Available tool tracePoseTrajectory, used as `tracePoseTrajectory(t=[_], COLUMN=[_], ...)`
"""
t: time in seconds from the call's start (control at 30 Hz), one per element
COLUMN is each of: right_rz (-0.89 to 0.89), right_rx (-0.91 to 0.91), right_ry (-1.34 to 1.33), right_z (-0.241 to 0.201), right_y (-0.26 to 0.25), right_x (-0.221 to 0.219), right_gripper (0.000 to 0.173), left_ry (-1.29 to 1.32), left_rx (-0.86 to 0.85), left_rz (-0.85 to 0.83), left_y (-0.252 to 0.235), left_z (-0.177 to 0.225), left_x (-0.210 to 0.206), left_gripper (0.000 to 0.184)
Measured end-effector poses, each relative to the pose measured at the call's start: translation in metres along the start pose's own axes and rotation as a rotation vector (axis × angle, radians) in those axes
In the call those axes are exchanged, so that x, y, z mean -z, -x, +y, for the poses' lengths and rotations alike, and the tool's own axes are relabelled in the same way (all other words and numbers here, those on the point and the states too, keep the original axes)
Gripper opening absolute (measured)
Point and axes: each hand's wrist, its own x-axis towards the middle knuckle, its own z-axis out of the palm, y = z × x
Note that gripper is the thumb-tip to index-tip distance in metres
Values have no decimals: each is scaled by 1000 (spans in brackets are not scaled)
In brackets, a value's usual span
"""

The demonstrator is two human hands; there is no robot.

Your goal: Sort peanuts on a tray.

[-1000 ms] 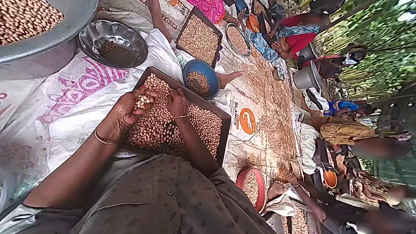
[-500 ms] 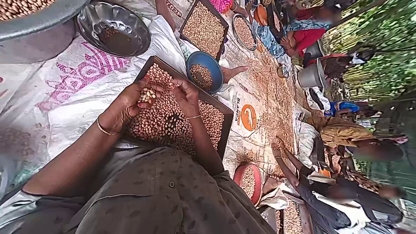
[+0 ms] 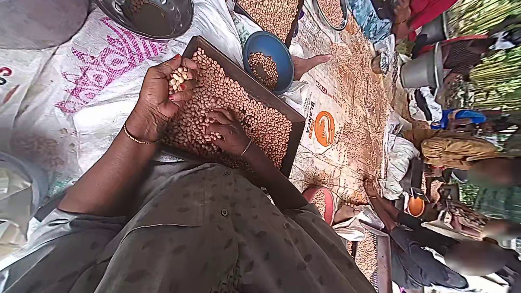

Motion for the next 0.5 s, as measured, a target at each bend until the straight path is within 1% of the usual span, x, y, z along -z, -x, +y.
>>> tracePoseTrajectory(t=[0.07,0.1,0.17,0.2,0.23,0.27,0.33,0.4,0.43,0.5], right_rz=[79,64,-51,-102,-131,-113,-4,63,46,-123], right_rx=[-210,-332,-509,-537,-542,-519,-408,-290,-231,-157], right_ry=[-7,-13,-80,-160,-244,-317,-379,-424,-501,-674], right_z=[33,43,54,53,48,41,22,-4,-14,-26], right_y=[16,28,55,67,76,81,79,61,49,34], right_x=[21,34,62,74,82,85,76,59,46,23], right_gripper=[16,16,17,18,20,20,17,17,18,19], left_ry=[-9,-14,-2,9,18,25,24,31,34,29], left_rx=[-14,-16,-17,-17,-15,-15,-18,-18,-23,-31], left_rz=[13,16,-2,-4,-1,3,20,28,24,27], left_y=[0,0,0,0,0,-1,-1,-1,-1,0], left_z=[1,2,2,2,2,2,1,1,1,1], left_x=[-2,-2,-2,-2,-2,-2,-3,-3,-3,-2], left_gripper=[47,47,46,46,45,45,46,47,47,47])
